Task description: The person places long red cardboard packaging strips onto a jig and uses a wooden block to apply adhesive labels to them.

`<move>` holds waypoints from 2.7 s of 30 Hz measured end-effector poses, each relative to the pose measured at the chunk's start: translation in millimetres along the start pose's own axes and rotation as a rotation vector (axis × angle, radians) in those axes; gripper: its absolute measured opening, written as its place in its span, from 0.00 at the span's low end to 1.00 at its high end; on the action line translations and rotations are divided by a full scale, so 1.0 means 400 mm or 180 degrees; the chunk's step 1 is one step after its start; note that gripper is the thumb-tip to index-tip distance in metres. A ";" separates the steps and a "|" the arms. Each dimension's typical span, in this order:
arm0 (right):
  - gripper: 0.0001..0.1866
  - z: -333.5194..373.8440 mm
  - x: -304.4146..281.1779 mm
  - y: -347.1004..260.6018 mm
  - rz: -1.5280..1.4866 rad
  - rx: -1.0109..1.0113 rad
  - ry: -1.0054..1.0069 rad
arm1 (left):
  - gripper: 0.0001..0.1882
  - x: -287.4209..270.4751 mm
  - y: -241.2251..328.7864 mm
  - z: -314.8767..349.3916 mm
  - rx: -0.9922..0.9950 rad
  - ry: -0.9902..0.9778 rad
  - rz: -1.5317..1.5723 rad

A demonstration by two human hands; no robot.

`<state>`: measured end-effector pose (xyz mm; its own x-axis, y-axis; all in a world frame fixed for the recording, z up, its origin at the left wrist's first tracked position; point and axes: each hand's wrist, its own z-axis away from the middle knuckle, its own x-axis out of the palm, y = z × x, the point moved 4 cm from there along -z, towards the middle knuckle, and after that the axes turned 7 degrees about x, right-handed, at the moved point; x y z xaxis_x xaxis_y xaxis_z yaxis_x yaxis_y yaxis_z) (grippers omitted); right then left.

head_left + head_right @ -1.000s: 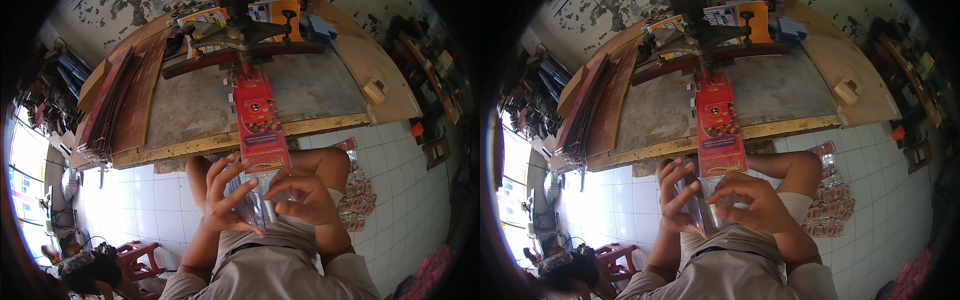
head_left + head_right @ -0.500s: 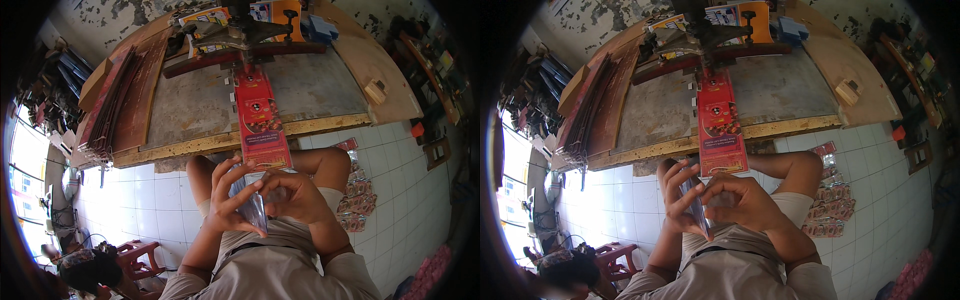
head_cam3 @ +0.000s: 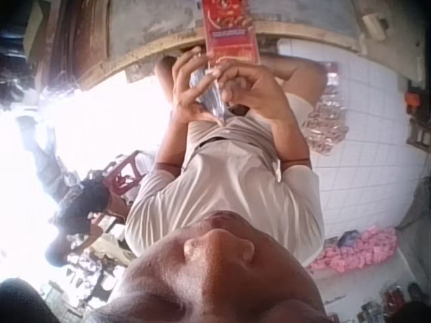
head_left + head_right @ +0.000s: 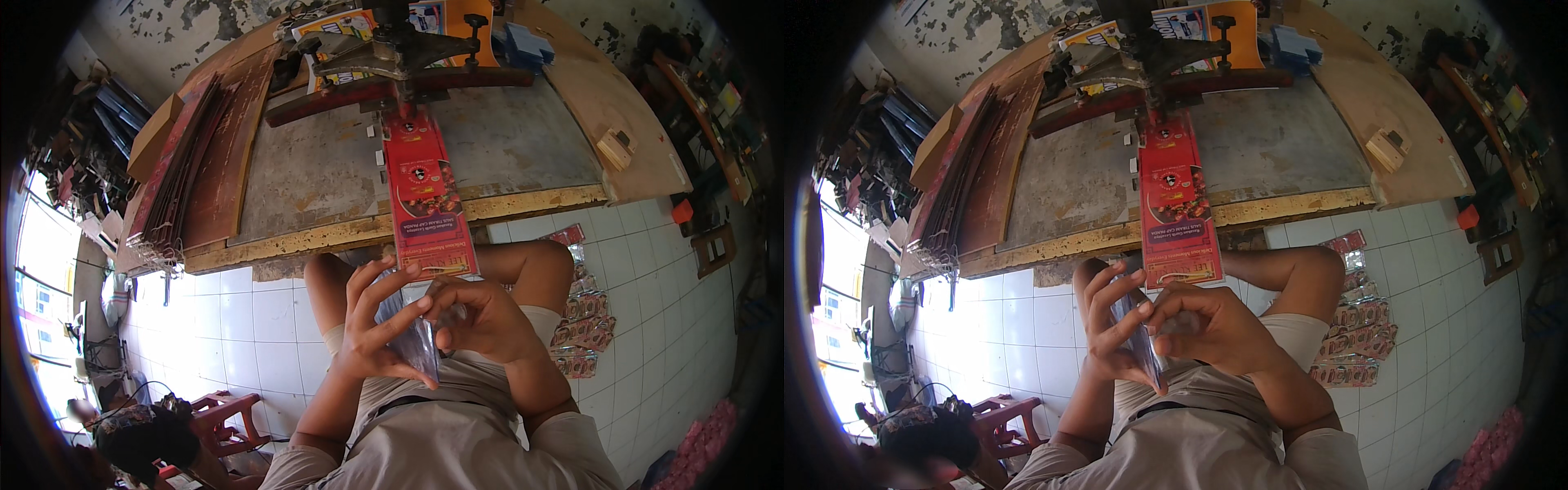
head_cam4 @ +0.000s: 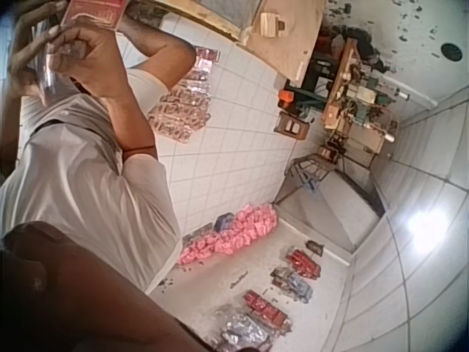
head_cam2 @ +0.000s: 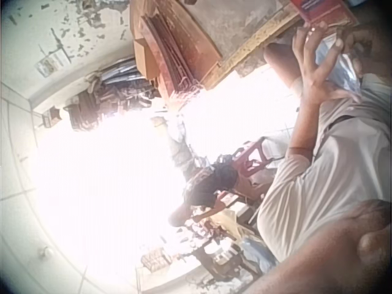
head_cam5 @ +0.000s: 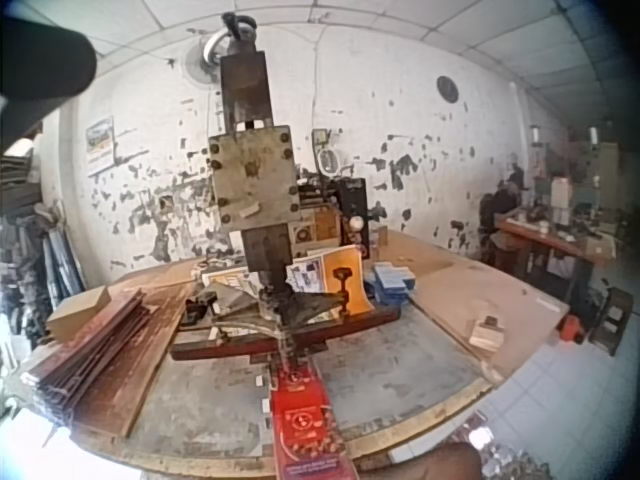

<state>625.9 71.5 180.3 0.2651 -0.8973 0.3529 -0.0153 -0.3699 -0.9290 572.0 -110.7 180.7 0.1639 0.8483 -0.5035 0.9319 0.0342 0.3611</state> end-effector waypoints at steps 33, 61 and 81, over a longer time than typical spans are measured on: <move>0.13 0.026 -0.096 -0.120 0.0368 -0.0123 0.0289 | 0.66 -0.017 -0.034 0.049 0.0198 0.0729 -0.0004; 0.08 -0.001 -0.011 -0.033 -0.0731 -0.0079 -0.0126 | 0.60 0.024 0.004 -0.016 0.0147 0.0123 -0.0006; 0.11 0.004 0.019 0.002 0.0063 -0.1033 0.0363 | 0.62 0.024 0.014 0.007 0.0174 0.0256 -0.0102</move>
<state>629.4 64.8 181.9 0.1524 -0.9195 0.3624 -0.3301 -0.3929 -0.8583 579.9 -103.8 175.7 0.1093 0.8870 -0.4486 0.9529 0.0351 0.3014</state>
